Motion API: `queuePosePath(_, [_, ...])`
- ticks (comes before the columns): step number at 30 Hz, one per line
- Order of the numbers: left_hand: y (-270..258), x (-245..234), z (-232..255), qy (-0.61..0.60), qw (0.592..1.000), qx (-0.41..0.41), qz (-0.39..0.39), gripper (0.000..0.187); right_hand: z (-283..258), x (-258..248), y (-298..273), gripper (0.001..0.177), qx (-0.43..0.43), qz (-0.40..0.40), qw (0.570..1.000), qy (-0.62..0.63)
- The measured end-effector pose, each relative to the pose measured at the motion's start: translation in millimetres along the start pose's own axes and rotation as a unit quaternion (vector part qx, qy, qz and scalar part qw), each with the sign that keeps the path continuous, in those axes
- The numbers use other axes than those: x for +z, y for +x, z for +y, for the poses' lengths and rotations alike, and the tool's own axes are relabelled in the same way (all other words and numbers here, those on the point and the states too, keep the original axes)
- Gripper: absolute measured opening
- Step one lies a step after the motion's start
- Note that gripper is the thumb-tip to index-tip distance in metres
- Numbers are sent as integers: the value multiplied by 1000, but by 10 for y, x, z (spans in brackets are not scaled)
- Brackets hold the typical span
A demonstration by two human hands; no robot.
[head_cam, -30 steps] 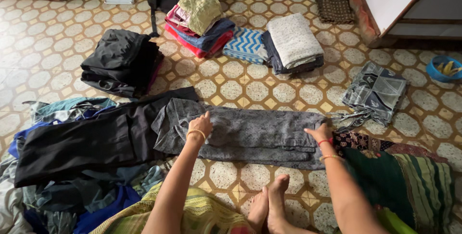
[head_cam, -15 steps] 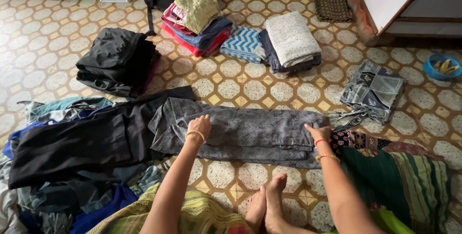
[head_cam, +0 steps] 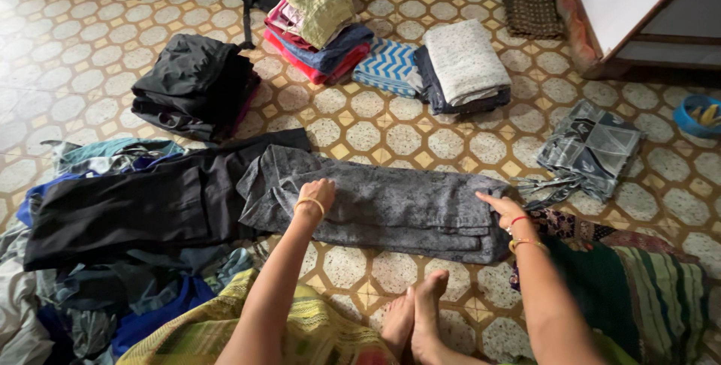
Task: The person folds a pair of black trousers and then spreads out and folds a grey patterned garment by hand on a tiled floor.
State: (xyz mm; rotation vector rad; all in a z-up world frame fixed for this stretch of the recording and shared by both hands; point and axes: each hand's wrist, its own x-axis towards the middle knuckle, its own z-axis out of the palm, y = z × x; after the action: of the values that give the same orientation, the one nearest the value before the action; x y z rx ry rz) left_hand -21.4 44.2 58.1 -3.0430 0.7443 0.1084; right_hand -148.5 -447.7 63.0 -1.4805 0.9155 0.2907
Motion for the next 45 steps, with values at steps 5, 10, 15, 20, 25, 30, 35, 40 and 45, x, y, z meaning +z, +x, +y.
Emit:
queuePosePath(5, [40, 39, 121, 15, 1000, 18, -14, 27, 105, 43, 18, 78, -30, 29, 999, 29])
queuePosePath(10, [30, -41, 309, 23, 999, 26, -8, 26, 332, -64, 32, 98, -443, -93, 850, -270])
queuePosePath(15, [-30, -114, 431, 24, 998, 50, 1, 24, 99, 206, 95, 77, -105, 49, 990, 78])
queuePosePath(20, [-37, -189, 444, 2, 999, 28, -32, 26, 107, 178, -10, 73, -60, -53, 984, 160])
queuePosePath(25, [-22, -203, 376, -2, 999, 46, -23, 28, 140, 181, -56, 77, -82, -11, 991, 101])
queuePosePath(30, [4, -110, 337, 12, 999, 52, 5, 27, 76, 160, 0, 94, -104, -28, 989, -105])
queuePosePath(35, [-4, -57, 329, 25, 997, 67, 3, 24, 54, 59, 32, 98, -90, 13, 987, -135])
queuePosePath(40, [-15, -68, 358, 29, 996, 78, 7, 23, 128, -4, -85, 96, -98, -25, 978, -184])
queuePosePath(45, [-90, -191, 441, 23, 997, 2, -68, 29, 34, -60, -35, 77, -176, 19, 981, -78])
